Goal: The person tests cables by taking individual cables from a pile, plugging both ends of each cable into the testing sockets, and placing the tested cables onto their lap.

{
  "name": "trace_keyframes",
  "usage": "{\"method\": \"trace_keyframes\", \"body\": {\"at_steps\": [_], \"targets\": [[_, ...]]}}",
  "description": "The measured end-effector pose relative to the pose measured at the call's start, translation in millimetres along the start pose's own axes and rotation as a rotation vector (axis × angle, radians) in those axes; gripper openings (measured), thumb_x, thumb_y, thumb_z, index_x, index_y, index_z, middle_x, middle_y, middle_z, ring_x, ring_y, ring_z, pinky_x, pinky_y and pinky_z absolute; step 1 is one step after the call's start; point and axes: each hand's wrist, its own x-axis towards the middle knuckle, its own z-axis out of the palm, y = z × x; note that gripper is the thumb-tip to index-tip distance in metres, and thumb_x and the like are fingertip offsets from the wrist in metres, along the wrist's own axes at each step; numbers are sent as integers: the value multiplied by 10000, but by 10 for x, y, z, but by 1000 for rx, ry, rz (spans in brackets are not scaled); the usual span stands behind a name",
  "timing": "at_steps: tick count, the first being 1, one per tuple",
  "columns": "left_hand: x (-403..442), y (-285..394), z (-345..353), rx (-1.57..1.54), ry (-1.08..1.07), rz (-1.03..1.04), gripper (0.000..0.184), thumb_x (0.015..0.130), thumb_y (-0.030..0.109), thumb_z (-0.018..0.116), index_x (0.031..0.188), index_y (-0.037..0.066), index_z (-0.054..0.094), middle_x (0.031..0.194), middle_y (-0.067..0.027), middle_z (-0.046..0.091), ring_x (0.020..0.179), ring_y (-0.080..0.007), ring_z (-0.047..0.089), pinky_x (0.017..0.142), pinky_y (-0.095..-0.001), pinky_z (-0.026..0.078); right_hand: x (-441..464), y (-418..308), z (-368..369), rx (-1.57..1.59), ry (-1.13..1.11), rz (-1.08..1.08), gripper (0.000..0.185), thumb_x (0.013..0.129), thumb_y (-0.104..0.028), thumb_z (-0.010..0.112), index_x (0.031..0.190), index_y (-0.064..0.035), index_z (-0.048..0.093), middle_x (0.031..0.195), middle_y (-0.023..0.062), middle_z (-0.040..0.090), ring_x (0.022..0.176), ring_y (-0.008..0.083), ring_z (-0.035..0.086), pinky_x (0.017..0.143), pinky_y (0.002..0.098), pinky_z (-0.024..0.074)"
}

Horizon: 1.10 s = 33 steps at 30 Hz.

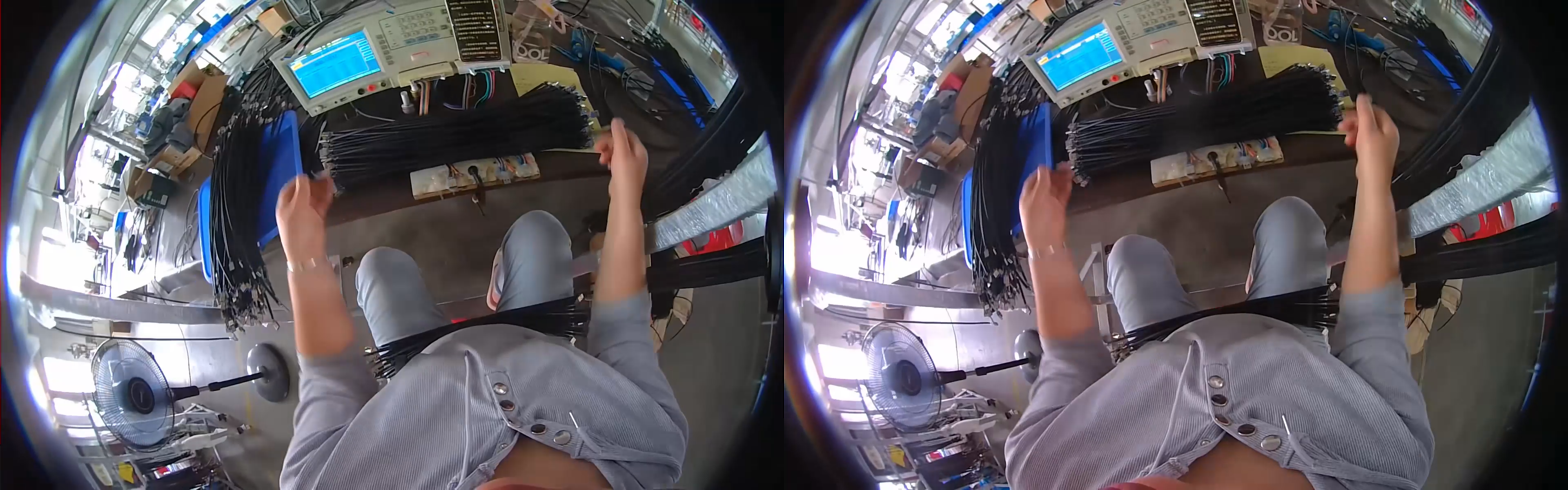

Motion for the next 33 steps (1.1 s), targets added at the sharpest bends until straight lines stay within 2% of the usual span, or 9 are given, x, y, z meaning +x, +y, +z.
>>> {"method": "trace_keyframes", "body": {"at_steps": [6,9,11,13,16,21,26,30,33], "targets": [[1255,-232,146,979,13,255,352,761,304,679,897,-21,669,841,-142,670,775,-227,641,709,-318,469,741,298,322,-256,-20,-30,377,860,-359,562,683,-28,603,525,13,533,463,80,488,445,212,350],[1200,-201,153,1081,-26,142,420,733,355,696,921,-19,665,897,-181,659,844,-293,630,770,-342,467,666,215,277,-567,10,-65,417,857,-393,567,650,-30,578,493,8,508,462,79,475,455,223,326],[1085,-340,-16,1039,248,587,473,752,374,677,1001,-26,638,977,-207,636,966,-327,590,842,-380,447,587,263,183,-618,81,-80,421,859,-402,567,659,-31,578,492,2,492,455,73,452,454,221,308],[626,-287,-124,619,310,628,215,851,174,555,843,-28,628,740,-95,602,676,-169,550,634,-273,428,303,218,57,96,179,-204,406,881,-386,546,668,-42,566,492,-17,429,437,61,379,439,218,258],[-451,-636,-210,738,-313,515,84,788,57,543,755,22,612,737,-65,602,679,-136,551,623,-259,438,-487,164,-52,159,7,-22,323,909,-286,508,680,-60,538,500,-27,371,444,43,330,424,215,222],[-1827,-1552,-359,1017,-1200,-196,203,831,232,541,852,78,672,819,-175,637,792,-318,621,713,-370,479,-1823,1101,9,-119,-910,263,181,865,-186,602,918,-13,608,732,30,603,671,126,581,617,266,473],[-1866,-1334,-230,1159,-1119,-101,223,829,241,549,864,49,658,832,-179,627,803,-354,598,688,-419,471,-2361,1043,142,-291,-1373,-254,305,805,-309,612,909,-23,634,881,158,624,824,311,600,746,366,468],[-1780,-1075,-186,1112,-956,186,201,811,216,588,869,32,644,825,-164,631,769,-333,606,675,-387,477,-2172,843,201,-458,-1618,-204,340,790,-334,615,938,-28,625,907,167,621,858,321,592,765,387,455],[-1505,-541,-431,989,-919,11,152,790,100,613,914,24,655,789,-126,633,707,-224,604,644,-311,463,-1850,703,-1,-316,-1529,107,303,811,-281,623,970,-23,618,878,123,630,827,242,599,736,340,459]]}}
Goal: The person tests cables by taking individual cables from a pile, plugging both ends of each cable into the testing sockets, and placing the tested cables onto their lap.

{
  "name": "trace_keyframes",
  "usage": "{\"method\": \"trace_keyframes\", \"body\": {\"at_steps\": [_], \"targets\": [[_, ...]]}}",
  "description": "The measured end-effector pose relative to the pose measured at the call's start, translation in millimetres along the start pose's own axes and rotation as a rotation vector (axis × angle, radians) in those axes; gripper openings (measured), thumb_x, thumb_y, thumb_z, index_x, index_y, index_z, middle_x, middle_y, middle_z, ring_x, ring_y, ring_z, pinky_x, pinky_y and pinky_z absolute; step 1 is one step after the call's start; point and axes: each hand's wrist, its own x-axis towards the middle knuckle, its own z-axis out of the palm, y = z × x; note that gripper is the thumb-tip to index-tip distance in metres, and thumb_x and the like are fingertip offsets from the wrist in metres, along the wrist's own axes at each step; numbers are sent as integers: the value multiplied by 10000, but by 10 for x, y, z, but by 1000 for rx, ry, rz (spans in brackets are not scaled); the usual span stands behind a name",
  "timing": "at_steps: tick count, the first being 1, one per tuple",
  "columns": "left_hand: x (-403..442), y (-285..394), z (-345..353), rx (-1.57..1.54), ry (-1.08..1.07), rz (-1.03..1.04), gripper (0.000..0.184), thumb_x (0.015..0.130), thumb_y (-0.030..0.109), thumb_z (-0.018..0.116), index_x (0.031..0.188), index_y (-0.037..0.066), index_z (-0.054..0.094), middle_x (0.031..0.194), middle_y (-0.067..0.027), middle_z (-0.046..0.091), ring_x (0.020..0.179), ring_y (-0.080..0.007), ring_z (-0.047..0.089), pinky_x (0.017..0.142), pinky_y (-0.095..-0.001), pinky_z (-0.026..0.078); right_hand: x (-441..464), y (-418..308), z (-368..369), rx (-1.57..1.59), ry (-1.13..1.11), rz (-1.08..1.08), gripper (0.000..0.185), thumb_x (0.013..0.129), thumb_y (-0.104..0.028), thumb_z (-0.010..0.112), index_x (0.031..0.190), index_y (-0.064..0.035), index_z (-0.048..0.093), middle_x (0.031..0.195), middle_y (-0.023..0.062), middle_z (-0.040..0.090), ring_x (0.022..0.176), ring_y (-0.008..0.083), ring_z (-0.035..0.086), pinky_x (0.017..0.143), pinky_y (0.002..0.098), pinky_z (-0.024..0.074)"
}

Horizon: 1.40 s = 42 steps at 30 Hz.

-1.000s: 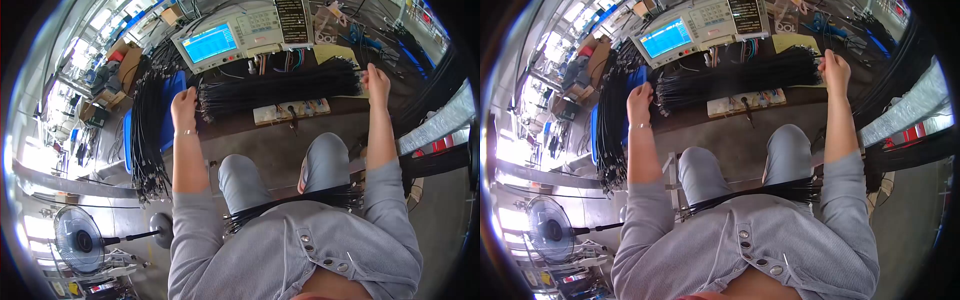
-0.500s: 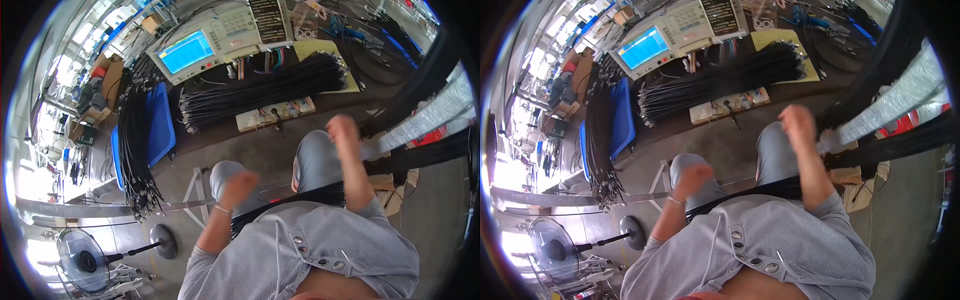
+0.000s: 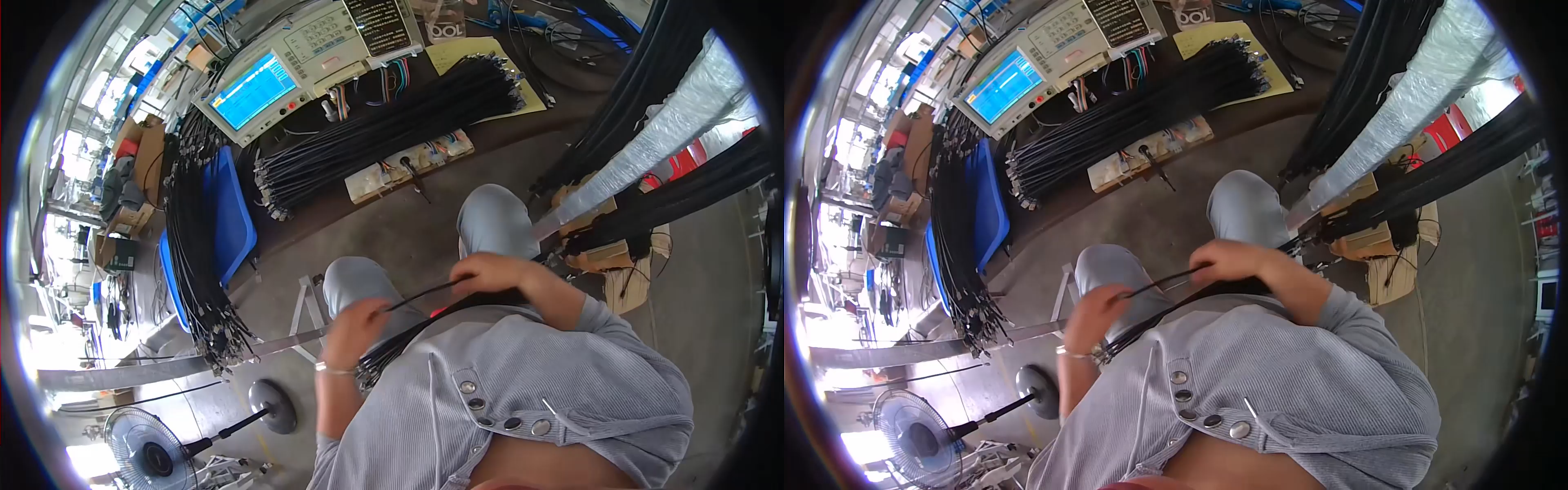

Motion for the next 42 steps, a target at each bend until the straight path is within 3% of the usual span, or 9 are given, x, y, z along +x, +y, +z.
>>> {"method": "trace_keyframes", "body": {"at_steps": [6,8,11,16,18,20,24,33,42], "targets": [[-635,-260,-1158,-71,26,-322,180,824,109,621,967,2,643,777,-60,575,661,-117,557,584,-219,430,-706,339,-395,192,-27,151,277,836,-147,626,1087,-33,609,859,52,646,799,133,590,752,277,462],[-638,-410,-1181,-1239,211,376,190,829,129,646,1003,58,614,681,-8,525,636,-97,525,623,-195,417,-769,321,-331,368,111,181,241,829,-116,626,1049,-19,617,838,46,643,776,124,594,735,263,470],[-394,-343,-955,-1924,346,565,144,850,122,631,980,88,579,733,12,483,597,-101,478,643,-205,426,-714,382,-295,521,351,241,168,820,-79,629,972,-7,624,791,38,629,710,104,588,671,237,473],[329,171,-710,-1832,1139,318,96,867,127,604,959,108,588,784,14,510,574,-57,433,571,-196,403,-684,319,-521,457,633,409,88,839,-106,624,863,-22,609,715,22,592,599,74,546,545,202,433],[462,-13,-557,-1521,585,440,144,903,193,557,901,53,591,712,0,500,535,-64,413,463,-180,320,-705,403,-629,710,861,246,105,868,-135,593,840,-34,606,684,14,568,552,69,510,515,189,398],[718,52,-300,-1106,672,-28,228,931,216,503,873,10,581,603,14,459,486,-58,375,423,-197,244,-620,364,-701,825,950,77,115,879,-142,576,841,-37,607,683,6,563,555,69,507,518,186,395],[1252,415,136,-757,164,-230,268,946,212,466,840,-12,569,571,26,414,449,-54,326,417,-200,251,-165,84,-675,578,1159,-150,143,898,-161,556,893,-46,641,708,-21,567,586,40,478,532,178,372],[1640,403,286,-1193,163,-213,265,931,221,501,791,9,576,523,28,412,415,-63,336,385,-199,242,453,44,-600,481,1015,-76,237,895,-187,556,879,27,657,726,35,615,701,95,560,656,216,421],[1730,462,259,-1207,354,-441,285,928,281,508,839,24,595,644,-47,588,502,-126,530,439,-241,375,539,22,-731,858,998,-15,253,871,-248,608,855,-4,671,629,-5,551,549,45,430,511,189,299]]}}
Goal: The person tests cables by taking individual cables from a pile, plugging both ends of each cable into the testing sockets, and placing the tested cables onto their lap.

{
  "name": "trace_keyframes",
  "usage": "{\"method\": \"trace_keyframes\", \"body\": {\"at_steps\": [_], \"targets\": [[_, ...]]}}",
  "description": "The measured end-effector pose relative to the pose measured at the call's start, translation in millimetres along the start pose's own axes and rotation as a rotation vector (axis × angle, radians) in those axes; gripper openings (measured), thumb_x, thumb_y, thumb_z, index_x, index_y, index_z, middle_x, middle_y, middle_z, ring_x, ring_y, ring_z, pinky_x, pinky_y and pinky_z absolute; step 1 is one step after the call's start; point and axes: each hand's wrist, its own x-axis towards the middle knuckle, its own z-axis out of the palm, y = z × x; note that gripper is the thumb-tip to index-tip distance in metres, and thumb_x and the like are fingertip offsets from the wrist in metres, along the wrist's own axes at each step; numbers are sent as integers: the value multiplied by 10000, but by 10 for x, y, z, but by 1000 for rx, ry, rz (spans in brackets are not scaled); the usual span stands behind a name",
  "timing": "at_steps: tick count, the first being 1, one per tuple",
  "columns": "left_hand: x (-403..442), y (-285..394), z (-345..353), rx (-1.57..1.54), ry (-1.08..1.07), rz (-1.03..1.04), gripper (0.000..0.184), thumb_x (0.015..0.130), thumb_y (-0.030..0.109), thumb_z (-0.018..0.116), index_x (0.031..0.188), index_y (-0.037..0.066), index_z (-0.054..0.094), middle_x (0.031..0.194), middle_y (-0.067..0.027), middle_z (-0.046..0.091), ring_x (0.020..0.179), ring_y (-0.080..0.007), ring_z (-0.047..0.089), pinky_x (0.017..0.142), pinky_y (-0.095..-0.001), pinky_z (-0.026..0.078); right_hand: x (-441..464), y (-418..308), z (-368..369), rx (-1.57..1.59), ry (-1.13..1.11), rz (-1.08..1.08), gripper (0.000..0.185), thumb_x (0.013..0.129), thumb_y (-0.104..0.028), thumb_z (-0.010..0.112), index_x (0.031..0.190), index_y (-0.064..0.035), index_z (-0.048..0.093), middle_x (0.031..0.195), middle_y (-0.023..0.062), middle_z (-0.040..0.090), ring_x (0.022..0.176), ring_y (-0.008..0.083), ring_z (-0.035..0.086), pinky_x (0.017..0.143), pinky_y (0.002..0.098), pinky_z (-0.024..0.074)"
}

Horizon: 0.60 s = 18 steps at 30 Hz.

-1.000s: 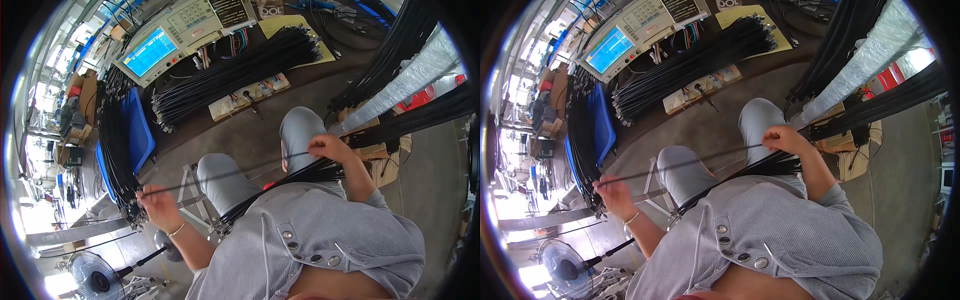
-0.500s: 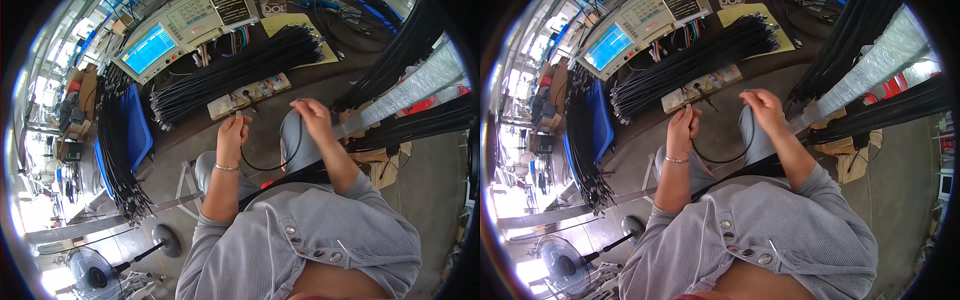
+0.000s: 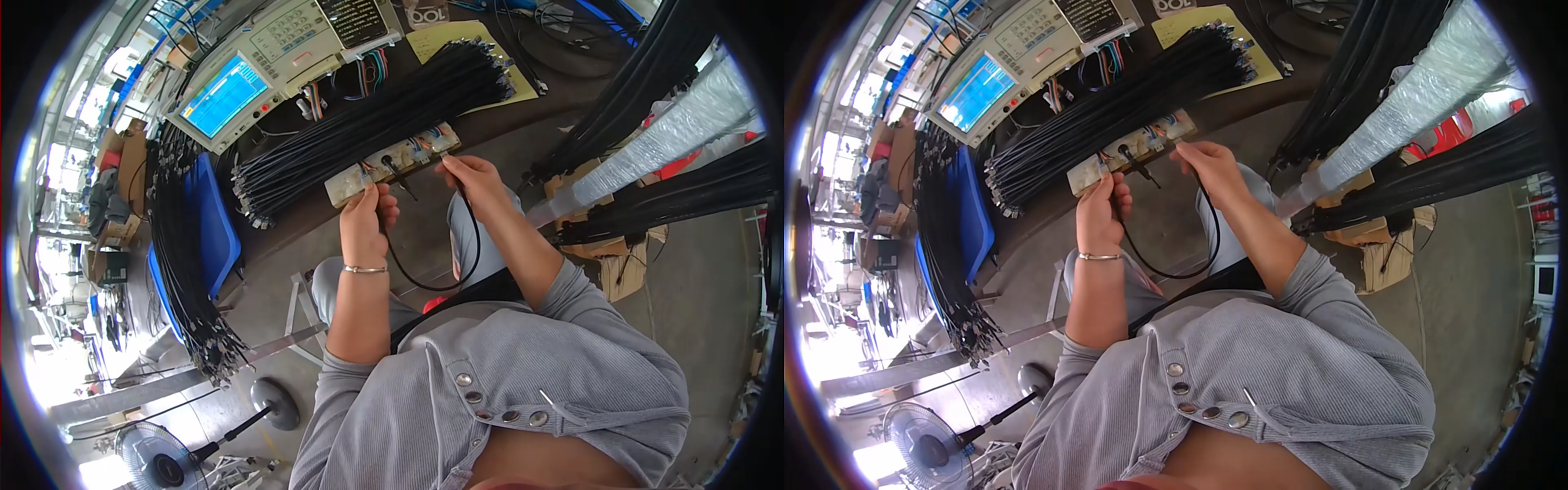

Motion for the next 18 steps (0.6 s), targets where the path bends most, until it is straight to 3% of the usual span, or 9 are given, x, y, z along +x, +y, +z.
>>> {"method": "trace_keyframes", "body": {"at_steps": [2,8,18], "targets": [[-42,41,-89,89,-164,-28,349,934,344,483,903,18,605,665,-63,605,535,-143,560,460,-248,406,-7,-38,27,108,20,8,231,861,-221,620,844,5,664,648,10,579,564,48,472,525,186,335],[-271,-76,-292,24,-183,-85,421,945,386,440,983,-2,599,692,-75,614,568,-160,575,511,-249,427,37,3,-12,143,70,55,193,849,-180,630,824,11,650,732,42,638,580,53,519,521,184,378],[-299,-117,-390,-16,-239,-9,403,947,367,442,980,-3,601,709,-75,617,583,-152,565,532,-247,416,76,-120,67,134,106,30,162,841,-164,638,812,-4,641,770,58,655,576,53,523,518,183,385]]}}
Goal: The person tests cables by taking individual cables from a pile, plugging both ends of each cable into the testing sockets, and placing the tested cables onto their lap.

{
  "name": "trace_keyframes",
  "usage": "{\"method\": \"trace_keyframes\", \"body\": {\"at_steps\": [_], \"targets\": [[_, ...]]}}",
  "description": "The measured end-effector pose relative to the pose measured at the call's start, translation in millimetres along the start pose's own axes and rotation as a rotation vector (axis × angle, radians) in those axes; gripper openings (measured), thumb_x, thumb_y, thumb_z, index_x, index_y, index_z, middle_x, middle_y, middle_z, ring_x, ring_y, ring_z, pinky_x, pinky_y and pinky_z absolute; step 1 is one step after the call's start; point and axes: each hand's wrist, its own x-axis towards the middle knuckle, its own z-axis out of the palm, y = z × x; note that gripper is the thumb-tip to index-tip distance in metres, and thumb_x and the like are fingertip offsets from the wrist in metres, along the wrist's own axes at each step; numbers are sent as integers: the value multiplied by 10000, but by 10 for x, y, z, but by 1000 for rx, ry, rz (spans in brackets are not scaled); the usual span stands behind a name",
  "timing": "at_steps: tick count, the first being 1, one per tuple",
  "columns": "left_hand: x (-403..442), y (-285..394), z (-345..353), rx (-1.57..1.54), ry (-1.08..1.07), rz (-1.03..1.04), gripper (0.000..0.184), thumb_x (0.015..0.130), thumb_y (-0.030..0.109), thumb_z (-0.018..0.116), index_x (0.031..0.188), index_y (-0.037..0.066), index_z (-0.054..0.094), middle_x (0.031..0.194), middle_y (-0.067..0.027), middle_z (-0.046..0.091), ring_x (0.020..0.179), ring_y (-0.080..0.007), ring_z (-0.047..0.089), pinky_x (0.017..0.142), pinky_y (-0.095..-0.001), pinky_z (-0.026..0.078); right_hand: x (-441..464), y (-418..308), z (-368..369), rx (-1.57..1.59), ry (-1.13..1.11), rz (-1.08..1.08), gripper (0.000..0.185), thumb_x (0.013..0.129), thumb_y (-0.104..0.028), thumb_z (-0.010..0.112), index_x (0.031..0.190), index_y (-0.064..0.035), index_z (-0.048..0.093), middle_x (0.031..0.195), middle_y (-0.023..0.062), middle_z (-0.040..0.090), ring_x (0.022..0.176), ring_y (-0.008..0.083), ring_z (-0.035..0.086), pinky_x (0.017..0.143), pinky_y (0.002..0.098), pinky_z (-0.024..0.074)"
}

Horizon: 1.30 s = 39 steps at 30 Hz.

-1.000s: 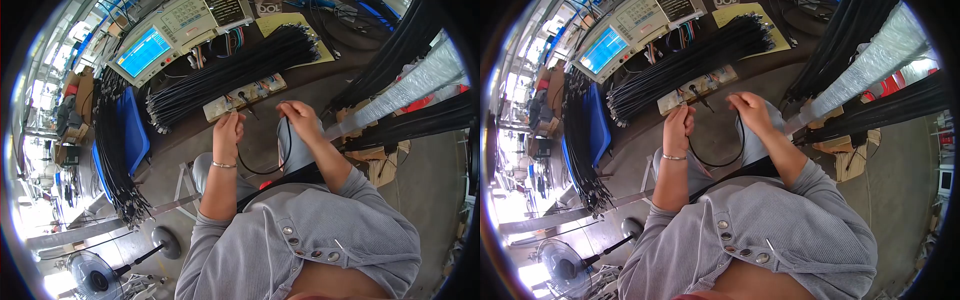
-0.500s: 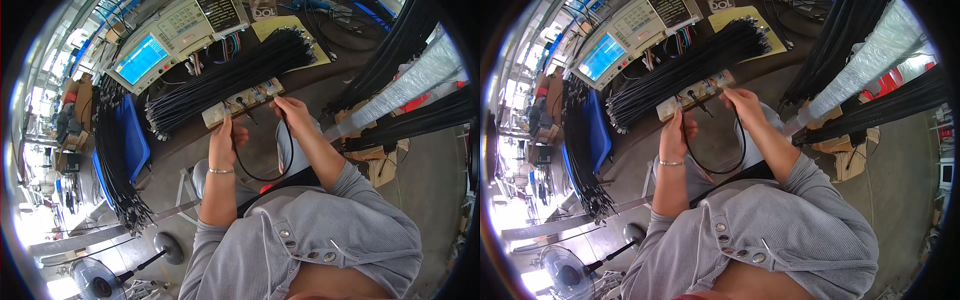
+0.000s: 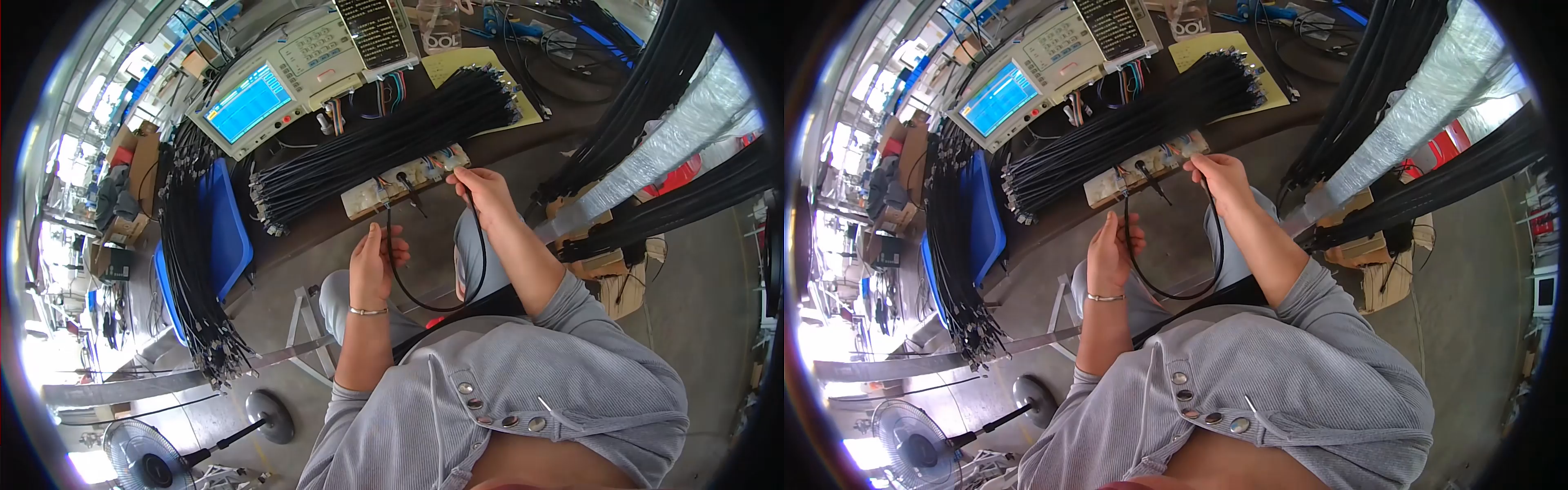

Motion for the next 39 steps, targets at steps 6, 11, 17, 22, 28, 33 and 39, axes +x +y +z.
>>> {"method": "trace_keyframes", "body": {"at_steps": [6,11,17,22,28,33,39], "targets": [[-14,36,-12,19,1,60,398,946,352,452,966,-13,608,693,-70,613,548,-129,533,509,-234,397,-34,-111,-143,-313,-129,92,303,897,-328,564,859,-38,642,635,6,580,511,45,454,473,182,304],[-38,93,-85,54,11,87,397,948,327,452,979,-42,595,666,-70,601,502,-121,489,454,-223,371,-213,-20,-227,-163,-202,167,439,925,-440,470,876,-44,652,564,-1,521,439,40,324,445,189,243],[41,111,-121,54,-25,58,352,945,295,468,963,-29,605,680,-71,600,523,-115,497,476,-216,378,-187,38,-250,-145,-230,142,459,945,-438,419,898,-36,635,554,-9,483,477,59,381,465,206,281],[104,61,-76,84,30,48,327,942,289,476,966,-10,607,705,-75,614,564,-128,540,512,-228,414,-167,68,-274,-127,-247,122,460,946,-427,422,895,-16,622,545,-8,464,488,67,391,478,213,298],[131,28,-123,81,47,46,313,942,291,476,961,6,606,739,-80,632,616,-147,584,568,-245,462,-167,82,-332,-125,-239,126,449,947,-414,426,908,-9,617,552,-9,466,502,68,411,489,206,317],[163,41,-110,81,72,60,335,941,302,476,976,-8,597,779,-102,646,662,-175,613,595,-262,485,-149,54,-266,-118,-198,119,432,943,-406,444,894,-17,628,588,-8,508,519,65,436,497,198,326],[204,186,55,144,77,66,340,936,340,485,944,19,596,801,-98,661,652,-157,621,560,-239,474,-75,-74,-139,-193,-81,91,400,907,-408,524,851,-30,646,666,-3,582,570,58,500,512,188,343]]}}
